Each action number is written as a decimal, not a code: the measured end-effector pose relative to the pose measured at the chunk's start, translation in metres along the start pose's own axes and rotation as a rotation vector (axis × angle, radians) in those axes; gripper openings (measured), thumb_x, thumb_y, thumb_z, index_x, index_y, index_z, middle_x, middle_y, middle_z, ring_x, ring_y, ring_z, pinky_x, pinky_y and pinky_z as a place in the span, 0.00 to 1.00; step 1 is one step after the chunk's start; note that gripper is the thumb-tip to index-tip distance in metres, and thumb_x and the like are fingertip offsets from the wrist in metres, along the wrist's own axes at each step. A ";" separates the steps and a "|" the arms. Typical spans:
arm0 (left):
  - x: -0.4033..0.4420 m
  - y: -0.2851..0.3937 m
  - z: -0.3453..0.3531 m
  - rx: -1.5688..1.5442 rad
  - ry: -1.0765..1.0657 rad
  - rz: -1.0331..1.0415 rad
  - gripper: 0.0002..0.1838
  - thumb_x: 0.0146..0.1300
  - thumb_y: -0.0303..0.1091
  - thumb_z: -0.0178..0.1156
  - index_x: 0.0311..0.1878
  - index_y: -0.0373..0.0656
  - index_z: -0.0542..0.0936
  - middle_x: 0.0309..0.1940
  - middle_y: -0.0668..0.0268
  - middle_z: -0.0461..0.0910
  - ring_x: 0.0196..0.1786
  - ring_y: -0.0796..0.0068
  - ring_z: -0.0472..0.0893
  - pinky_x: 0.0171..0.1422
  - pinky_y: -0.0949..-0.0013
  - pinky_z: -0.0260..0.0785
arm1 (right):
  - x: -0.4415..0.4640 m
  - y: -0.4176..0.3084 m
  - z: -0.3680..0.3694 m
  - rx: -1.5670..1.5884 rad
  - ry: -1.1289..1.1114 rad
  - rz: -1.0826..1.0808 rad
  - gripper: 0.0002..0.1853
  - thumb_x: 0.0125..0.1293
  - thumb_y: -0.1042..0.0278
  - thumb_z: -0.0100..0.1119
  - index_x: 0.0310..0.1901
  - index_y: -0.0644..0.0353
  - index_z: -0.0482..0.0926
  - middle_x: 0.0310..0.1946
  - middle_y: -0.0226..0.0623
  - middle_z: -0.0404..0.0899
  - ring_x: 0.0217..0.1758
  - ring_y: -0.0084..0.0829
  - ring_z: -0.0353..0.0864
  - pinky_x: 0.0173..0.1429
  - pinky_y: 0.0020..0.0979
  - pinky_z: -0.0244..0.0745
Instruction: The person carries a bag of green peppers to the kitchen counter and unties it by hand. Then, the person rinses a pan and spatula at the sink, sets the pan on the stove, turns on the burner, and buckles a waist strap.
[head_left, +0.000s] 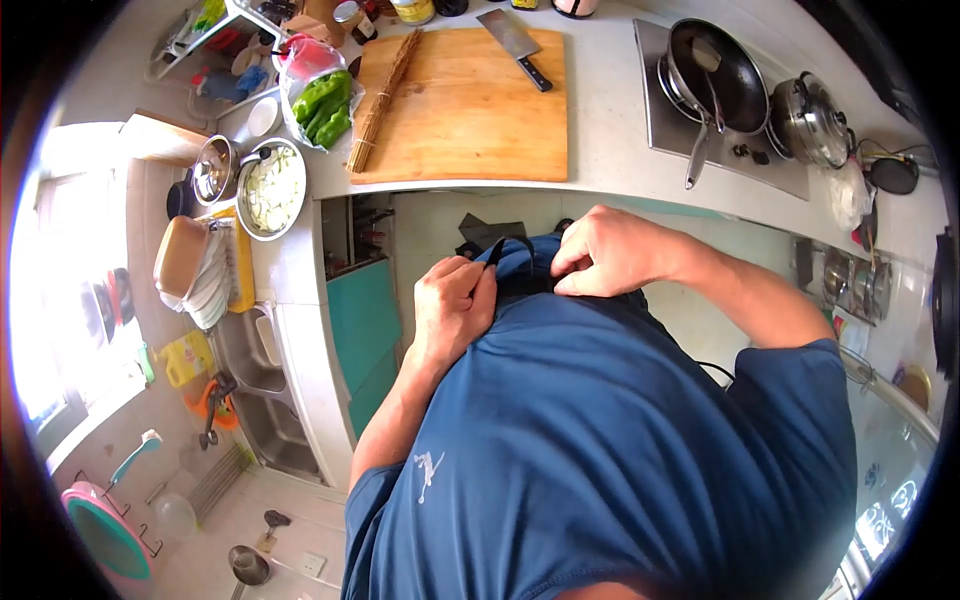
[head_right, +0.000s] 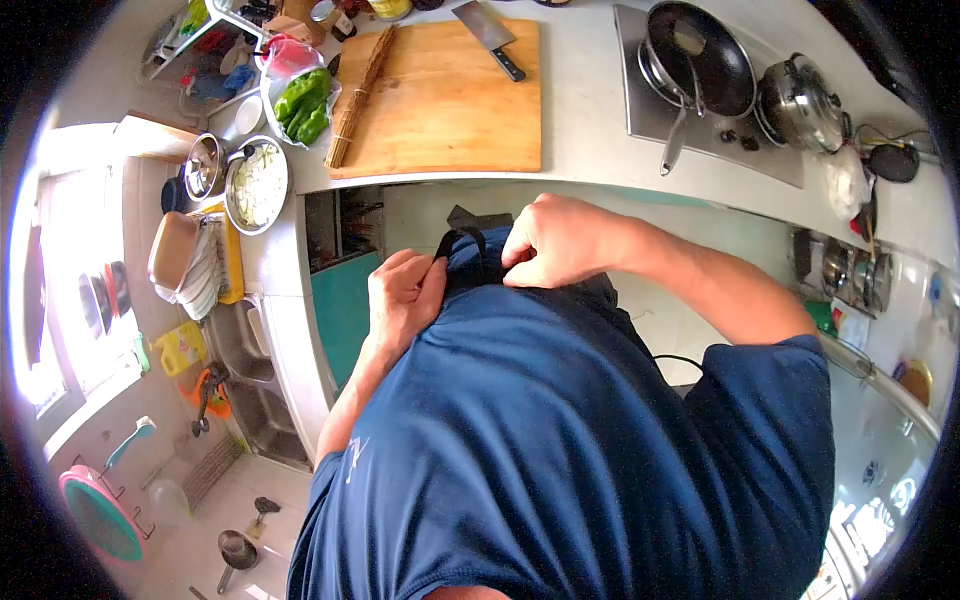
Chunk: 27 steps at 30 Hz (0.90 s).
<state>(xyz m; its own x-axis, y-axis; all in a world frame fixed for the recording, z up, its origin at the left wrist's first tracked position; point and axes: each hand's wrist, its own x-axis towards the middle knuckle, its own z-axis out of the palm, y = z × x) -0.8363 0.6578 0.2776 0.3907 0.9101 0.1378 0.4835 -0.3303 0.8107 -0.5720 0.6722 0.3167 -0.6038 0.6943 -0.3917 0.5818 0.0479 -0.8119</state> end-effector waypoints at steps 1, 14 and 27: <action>-0.001 0.000 0.000 0.002 0.002 -0.001 0.10 0.58 0.20 0.67 0.23 0.36 0.78 0.19 0.57 0.74 0.24 0.55 0.76 0.31 0.56 0.70 | 0.000 0.000 0.000 0.000 -0.001 -0.003 0.12 0.57 0.64 0.72 0.41 0.61 0.91 0.34 0.43 0.89 0.37 0.39 0.88 0.44 0.36 0.83; 0.003 -0.003 0.000 0.021 0.028 -0.028 0.10 0.60 0.23 0.67 0.24 0.36 0.78 0.20 0.56 0.74 0.25 0.54 0.76 0.31 0.55 0.70 | 0.021 -0.023 -0.021 -0.455 -0.168 -0.228 0.08 0.55 0.67 0.60 0.23 0.57 0.84 0.25 0.39 0.83 0.33 0.46 0.83 0.38 0.47 0.77; -0.005 -0.006 -0.001 0.054 0.053 -0.025 0.10 0.59 0.25 0.67 0.22 0.39 0.78 0.20 0.58 0.75 0.27 0.53 0.78 0.33 0.53 0.73 | 0.022 -0.017 -0.017 -0.244 -0.130 -0.252 0.07 0.57 0.67 0.62 0.31 0.57 0.89 0.30 0.36 0.86 0.38 0.43 0.87 0.43 0.43 0.81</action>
<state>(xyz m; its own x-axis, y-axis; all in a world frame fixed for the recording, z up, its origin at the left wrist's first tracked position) -0.8422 0.6551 0.2729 0.3366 0.9298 0.1488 0.5348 -0.3188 0.7825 -0.5857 0.6988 0.3293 -0.7996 0.5430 -0.2566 0.5091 0.3863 -0.7692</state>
